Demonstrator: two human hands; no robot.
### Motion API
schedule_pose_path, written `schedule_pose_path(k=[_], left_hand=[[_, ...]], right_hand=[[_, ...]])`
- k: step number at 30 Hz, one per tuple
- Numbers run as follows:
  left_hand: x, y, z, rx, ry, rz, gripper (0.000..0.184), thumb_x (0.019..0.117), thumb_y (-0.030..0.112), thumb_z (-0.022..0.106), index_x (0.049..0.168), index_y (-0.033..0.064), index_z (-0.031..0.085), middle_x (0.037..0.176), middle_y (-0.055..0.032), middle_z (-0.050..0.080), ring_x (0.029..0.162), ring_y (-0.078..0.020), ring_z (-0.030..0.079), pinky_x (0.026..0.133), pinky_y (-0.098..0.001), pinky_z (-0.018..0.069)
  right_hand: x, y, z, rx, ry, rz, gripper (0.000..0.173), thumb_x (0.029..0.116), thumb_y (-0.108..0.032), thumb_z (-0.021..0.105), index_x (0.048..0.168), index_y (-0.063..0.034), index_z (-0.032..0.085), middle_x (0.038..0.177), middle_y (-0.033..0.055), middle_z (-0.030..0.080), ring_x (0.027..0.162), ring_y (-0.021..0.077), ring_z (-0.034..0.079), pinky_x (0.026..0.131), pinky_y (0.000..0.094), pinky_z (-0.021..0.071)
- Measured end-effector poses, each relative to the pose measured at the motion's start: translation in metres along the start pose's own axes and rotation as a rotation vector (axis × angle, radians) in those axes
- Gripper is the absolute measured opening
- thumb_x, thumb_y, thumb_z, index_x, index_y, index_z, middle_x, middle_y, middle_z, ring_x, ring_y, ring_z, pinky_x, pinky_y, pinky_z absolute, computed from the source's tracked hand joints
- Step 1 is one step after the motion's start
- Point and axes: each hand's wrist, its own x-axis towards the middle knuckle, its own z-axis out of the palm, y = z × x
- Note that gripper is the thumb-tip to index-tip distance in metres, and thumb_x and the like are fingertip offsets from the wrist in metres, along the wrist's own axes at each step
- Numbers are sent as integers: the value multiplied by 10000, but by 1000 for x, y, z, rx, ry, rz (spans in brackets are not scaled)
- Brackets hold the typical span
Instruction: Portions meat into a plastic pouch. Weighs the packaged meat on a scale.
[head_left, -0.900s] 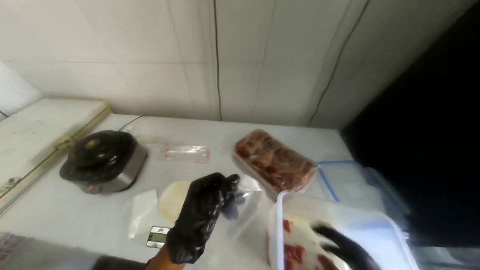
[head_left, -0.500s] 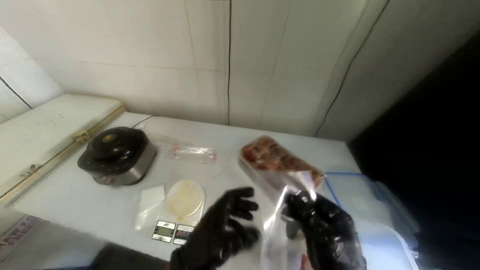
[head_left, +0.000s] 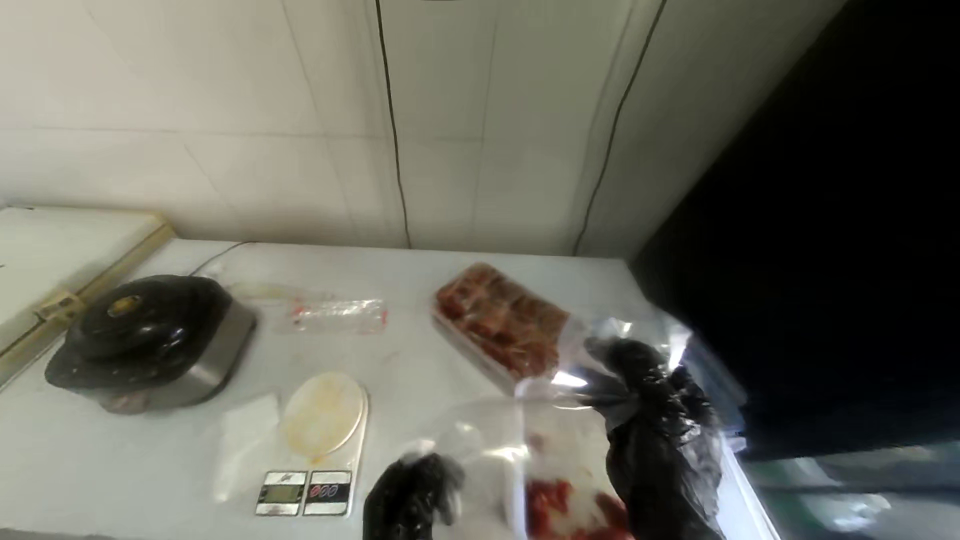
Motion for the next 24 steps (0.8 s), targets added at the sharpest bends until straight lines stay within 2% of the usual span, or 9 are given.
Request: schedule_pose_path(k=[3,6,8,10,12,14,19,22,24], left_hand=[[7,6,5,44,65,34,305,1031,-5,406,1038,162,661,781,167,698,640,49,635,583,-146,544],[19,14,16,157,106,88,233,995,-13,498,988,133,680,782,178,692,651,74,627,583,-122,540],[26,18,22,197,36,86,196,962,-18,577,953,127,709,814,167,705,706,72,643,644,-121,552],[28,21,38,260,-88,51,125,885,6,708,856,127,717,774,143,674,676,61,616,626,-121,541],[25,17,60,362,-254,22,139,809,61,795,778,97,664,722,116,594,648,53,558,600,-123,503],[24,7,78,322,-447,-39,127,836,78,784,817,93,659,716,119,598,642,54,567,593,-132,514],[31,-6,101,79,-423,-229,194,939,13,586,903,150,719,770,98,706,661,7,652,605,-172,565],[39,3,106,218,-421,-162,87,867,94,750,838,176,744,698,108,687,599,31,624,557,-144,539],[46,6,100,567,-453,20,205,808,157,807,715,165,626,623,129,556,550,60,514,513,-108,451]], right_hand=[[25,34,-35,48,-272,146,345,1106,-227,401,1341,-33,561,1078,73,759,911,200,767,690,343,657],[23,42,-76,-357,-300,55,357,1026,-198,543,1325,-14,605,1083,49,754,920,129,743,726,283,624],[2,33,-92,-551,-223,-73,349,957,-236,665,1210,4,673,1009,57,739,865,99,707,752,297,595],[-21,17,-96,-416,-302,-111,269,962,-186,666,1115,36,668,953,23,724,824,43,687,730,248,598],[-34,10,-88,-166,-530,-14,330,953,-170,671,1184,62,630,1005,22,724,848,56,689,722,249,598],[-35,17,-73,-10,-631,96,425,890,-170,750,1233,42,614,1011,3,706,848,53,668,731,235,587],[-12,32,-63,108,-577,158,94,864,-47,728,949,-75,701,782,-71,685,684,7,653,622,187,575],[1,32,-66,-120,-506,19,46,857,-124,745,889,-113,714,712,-90,658,629,-31,614,571,155,530],[9,33,-70,-294,-434,-128,74,789,-137,763,796,-142,690,629,-94,616,544,-33,566,485,153,480]])
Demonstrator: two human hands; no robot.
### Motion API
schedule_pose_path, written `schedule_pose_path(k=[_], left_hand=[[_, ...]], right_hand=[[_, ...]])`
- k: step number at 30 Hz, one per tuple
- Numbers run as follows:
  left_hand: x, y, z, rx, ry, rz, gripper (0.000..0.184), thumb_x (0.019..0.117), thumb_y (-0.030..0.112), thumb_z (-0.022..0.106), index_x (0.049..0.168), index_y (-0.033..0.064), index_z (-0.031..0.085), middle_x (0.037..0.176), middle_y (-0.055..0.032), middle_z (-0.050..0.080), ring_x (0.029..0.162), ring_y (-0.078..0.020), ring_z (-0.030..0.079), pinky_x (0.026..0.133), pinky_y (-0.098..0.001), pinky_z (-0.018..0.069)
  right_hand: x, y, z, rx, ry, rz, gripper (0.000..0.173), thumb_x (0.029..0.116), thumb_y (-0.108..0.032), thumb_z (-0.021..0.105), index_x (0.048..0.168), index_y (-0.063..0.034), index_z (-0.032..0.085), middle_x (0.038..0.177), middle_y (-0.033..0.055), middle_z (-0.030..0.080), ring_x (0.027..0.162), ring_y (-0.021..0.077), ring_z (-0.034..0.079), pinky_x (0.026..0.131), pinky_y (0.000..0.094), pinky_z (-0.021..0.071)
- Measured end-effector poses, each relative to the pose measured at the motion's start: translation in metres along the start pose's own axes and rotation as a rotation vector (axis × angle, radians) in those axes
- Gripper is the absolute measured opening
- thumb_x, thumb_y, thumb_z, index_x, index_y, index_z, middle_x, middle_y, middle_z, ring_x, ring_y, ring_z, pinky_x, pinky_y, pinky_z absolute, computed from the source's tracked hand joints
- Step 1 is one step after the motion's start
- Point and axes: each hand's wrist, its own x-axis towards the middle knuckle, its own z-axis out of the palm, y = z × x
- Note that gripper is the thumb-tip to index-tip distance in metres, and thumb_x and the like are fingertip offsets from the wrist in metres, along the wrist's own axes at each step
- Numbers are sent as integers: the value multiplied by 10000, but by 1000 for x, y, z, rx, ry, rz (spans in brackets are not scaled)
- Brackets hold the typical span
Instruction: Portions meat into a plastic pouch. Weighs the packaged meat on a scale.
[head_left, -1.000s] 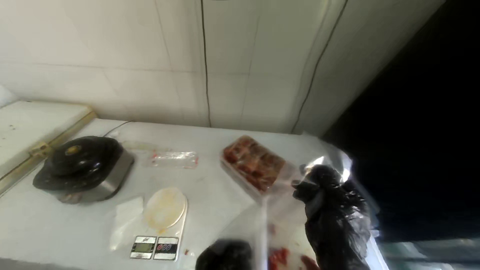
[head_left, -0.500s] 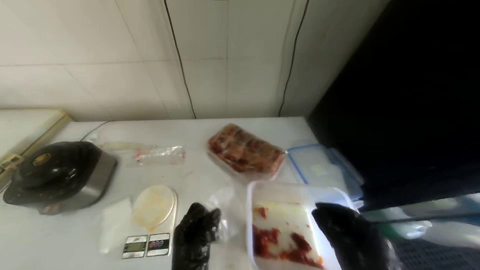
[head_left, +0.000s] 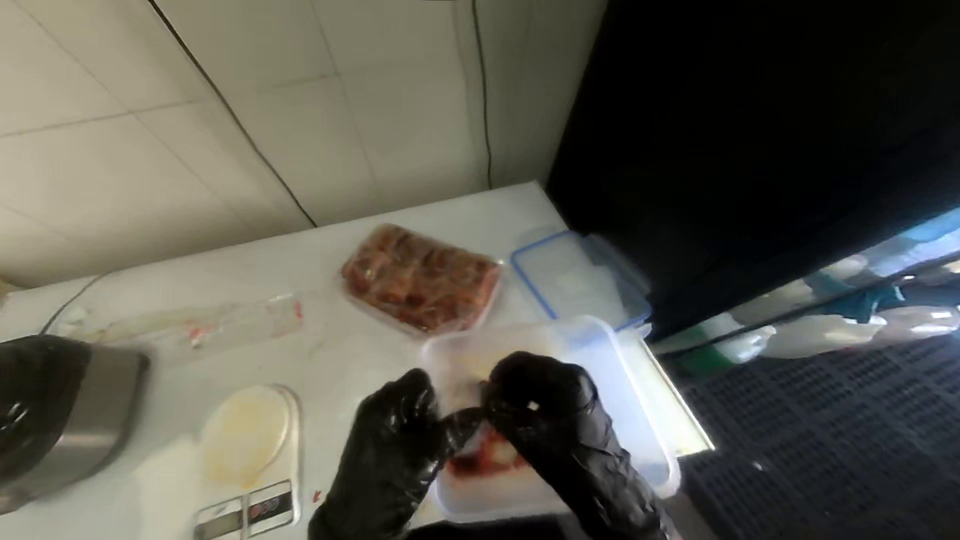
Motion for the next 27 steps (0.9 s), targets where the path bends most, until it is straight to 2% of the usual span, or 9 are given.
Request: schedule_pose_path(k=[4,7,9,13,15,18,22,24,27], left_hand=[[1,-11,-12,349,171,107,210,827,173,720,677,135,577,616,108,487,534,59,459,488,-106,406],[4,-11,-24,321,264,42,199,843,182,725,698,132,599,623,115,494,533,60,471,484,-107,422],[2,-13,-32,381,348,-10,195,841,171,710,691,128,593,607,105,476,514,40,448,470,-125,395],[-4,-31,-28,617,434,-66,254,902,252,674,754,48,643,668,24,532,569,-12,490,529,-177,435],[-12,-41,-12,573,429,-89,269,924,246,686,807,4,670,740,-35,599,619,-25,552,565,-173,484],[-28,-52,12,374,435,-7,238,892,122,703,846,-111,698,815,-153,653,722,-51,606,682,-152,525],[-41,-72,31,708,116,257,266,959,254,616,927,45,776,995,-161,755,989,-291,713,933,-410,534],[-35,-72,39,941,-47,271,254,983,221,562,952,108,788,1031,-107,766,978,-296,723,877,-438,547],[-35,-85,45,1017,55,301,248,932,210,569,874,138,799,963,-59,771,872,-229,715,780,-374,536]], right_hand=[[16,10,-9,-82,-197,-169,73,794,-207,753,783,-165,695,664,-102,634,592,-44,581,510,143,480],[43,32,-23,-31,-621,22,242,898,-309,771,1054,-129,729,887,-45,707,798,26,658,700,205,554],[61,58,-19,-351,-754,169,344,962,-399,692,1172,-126,691,998,35,713,910,138,681,806,342,563],[58,126,16,-780,-903,329,750,964,-522,619,1533,-71,430,1497,231,464,1396,415,439,1118,579,394],[39,137,38,-736,-829,285,809,931,-578,623,1521,-50,458,1504,258,453,1410,437,413,1130,581,388],[13,110,63,-648,-953,239,640,956,-392,656,1413,38,531,1462,292,487,1378,448,460,1106,578,406],[-4,72,41,-658,-1449,277,459,1066,-235,520,1352,122,556,1380,347,555,1305,502,519,1109,605,371],[0,68,36,-704,-1603,263,409,1067,-205,511,1302,120,592,1321,335,599,1253,487,562,1085,598,396],[6,74,41,-763,-1629,202,422,1058,-245,538,1261,116,617,1276,339,615,1222,501,569,1071,623,389]])
